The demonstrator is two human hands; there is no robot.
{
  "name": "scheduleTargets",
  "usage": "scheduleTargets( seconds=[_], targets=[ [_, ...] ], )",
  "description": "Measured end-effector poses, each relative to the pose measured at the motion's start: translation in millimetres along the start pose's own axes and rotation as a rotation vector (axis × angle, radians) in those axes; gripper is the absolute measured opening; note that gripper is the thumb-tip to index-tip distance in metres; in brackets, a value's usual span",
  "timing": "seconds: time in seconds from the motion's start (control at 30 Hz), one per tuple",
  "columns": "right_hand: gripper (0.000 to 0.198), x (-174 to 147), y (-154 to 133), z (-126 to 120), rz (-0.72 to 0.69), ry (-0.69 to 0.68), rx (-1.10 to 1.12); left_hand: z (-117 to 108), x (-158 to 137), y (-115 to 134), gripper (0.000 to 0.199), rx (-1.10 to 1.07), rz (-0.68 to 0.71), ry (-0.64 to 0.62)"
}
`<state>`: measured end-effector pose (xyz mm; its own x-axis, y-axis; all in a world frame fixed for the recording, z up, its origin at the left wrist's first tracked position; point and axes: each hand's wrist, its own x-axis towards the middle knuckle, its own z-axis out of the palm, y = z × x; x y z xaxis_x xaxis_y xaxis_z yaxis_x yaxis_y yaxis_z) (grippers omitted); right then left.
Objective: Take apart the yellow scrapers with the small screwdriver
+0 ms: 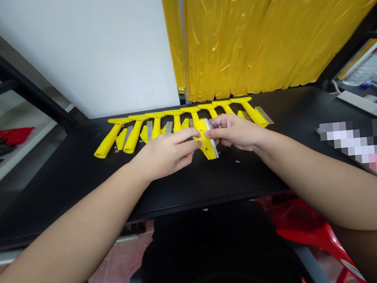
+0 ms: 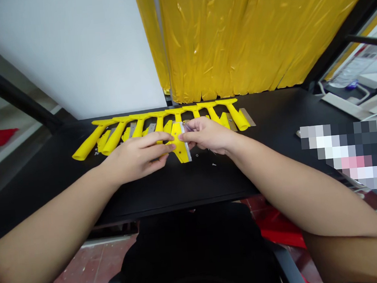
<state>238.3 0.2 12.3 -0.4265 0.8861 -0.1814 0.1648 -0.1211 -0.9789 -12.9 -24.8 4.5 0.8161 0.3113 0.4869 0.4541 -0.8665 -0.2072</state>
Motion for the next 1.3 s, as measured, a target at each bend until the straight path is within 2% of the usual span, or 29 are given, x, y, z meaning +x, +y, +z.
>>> scheduleTargets(
  seconds=[0.27,0.57,0.67,0.77,0.8,0.93,1.03,1.13,1.3],
  targets=[
    [0.028,0,0,0,-0.035,-0.006,-0.030,-3,2,3,0.026,0.104,0.075,-0.020],
    [0.037,-2,-1,-1,-0.060,-0.033,-0.093,1,0,2,0.020,-0.020,0.028,0.046],
    [0.036,-5,-5,-14,-0.155,-0.009,-0.209,1,0,3,0.020,-0.077,0.025,0.076],
    [0.029,-11,-10,-45,-0.257,0.072,-0.414,1,1,4,0.020,-0.141,0.016,0.069],
    [0.027,-13,-11,-57,-0.227,0.059,-0.504,1,1,4,0.020,-0.157,0.010,0.057],
    [0.020,-17,-10,-90,0.003,-0.174,-0.870,0,1,5,0.023,-0.223,-0.023,-0.025],
    [0.016,-15,-5,-89,0.016,-0.195,-1.056,0,0,4,0.025,-0.261,-0.045,-0.068],
    [0.018,-15,-4,-81,-0.006,-0.200,-1.073,0,-1,4,0.025,-0.269,-0.052,-0.068],
    [0.022,-25,-9,-84,0.122,-0.232,-1.141,0,-1,4,0.025,-0.260,-0.048,-0.066]
  ],
)
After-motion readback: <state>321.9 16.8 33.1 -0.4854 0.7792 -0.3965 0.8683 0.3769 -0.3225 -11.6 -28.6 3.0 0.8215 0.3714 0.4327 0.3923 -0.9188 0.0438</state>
